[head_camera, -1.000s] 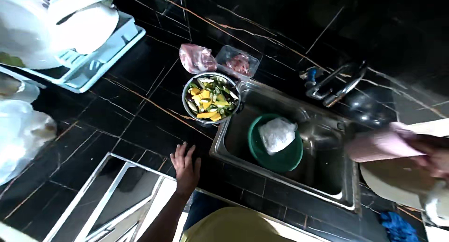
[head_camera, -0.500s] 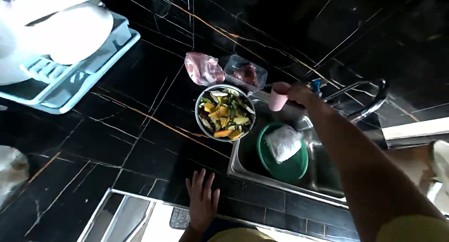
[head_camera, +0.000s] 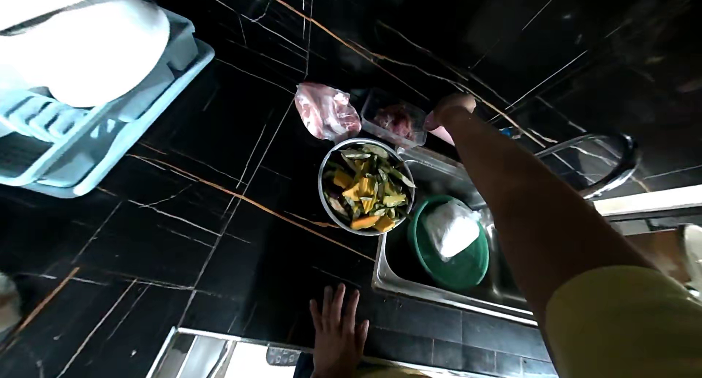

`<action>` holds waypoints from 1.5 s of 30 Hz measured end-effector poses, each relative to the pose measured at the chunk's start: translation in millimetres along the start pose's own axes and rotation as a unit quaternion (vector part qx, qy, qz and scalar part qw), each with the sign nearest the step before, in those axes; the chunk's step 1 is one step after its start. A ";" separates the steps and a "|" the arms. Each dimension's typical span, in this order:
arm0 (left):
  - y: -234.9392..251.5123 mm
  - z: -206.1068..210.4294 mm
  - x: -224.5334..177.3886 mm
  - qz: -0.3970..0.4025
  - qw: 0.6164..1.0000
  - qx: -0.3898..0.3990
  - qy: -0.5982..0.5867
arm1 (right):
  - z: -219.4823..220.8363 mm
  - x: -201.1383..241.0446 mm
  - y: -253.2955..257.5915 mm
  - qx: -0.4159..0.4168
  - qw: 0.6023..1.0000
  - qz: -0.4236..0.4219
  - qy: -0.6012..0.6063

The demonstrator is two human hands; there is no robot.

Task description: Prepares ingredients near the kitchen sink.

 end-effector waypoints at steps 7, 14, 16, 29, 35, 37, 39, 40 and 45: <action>-1.0 1.1 -0.7 0.012 1.000 -0.007 0.005 | -23.0 11.0 12.9 -0.019 1.000 0.017 0.016; -5.5 2.4 -0.4 0.009 1.000 -0.024 0.008 | -32.0 -8.4 5.8 -0.034 0.999 0.012 0.030; -6.4 2.4 -0.1 0.010 0.999 -0.030 0.011 | -30.5 -28.5 -6.3 -0.019 0.991 -0.018 0.128; 65.5 5.5 -63.3 0.016 0.992 -0.011 -0.127 | 92.2 -170.9 -158.1 0.065 0.881 -0.186 0.430; 114.6 72.3 -193.1 0.066 0.955 0.163 -0.239 | 183.1 -227.8 -252.7 0.175 0.773 -0.238 0.562; 109.5 91.6 -229.1 0.081 0.943 0.180 -0.267 | 205.9 -254.7 -271.3 0.139 0.721 -0.244 0.634; 104.1 109.5 -260.8 0.064 0.933 0.241 -0.259 | 225.3 -287.7 -282.7 0.051 0.700 -0.257 0.664; 101.1 116.4 -277.1 0.063 0.928 0.269 -0.250 | 234.6 -303.9 -287.0 0.011 0.703 -0.258 0.662; 86.2 134.7 -364.9 0.152 0.910 0.276 -0.271 | 265.7 -372.3 -296.2 -0.079 0.695 -0.182 0.691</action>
Point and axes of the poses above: each hand's wrist, its own y-axis towards the middle knuckle, its own z-axis out of the palm, x = y × z, the point moved 6 cm from there along y, towards the middle knuckle, and after that the axes turned 5 degrees about -y, right-handed, at the moved point
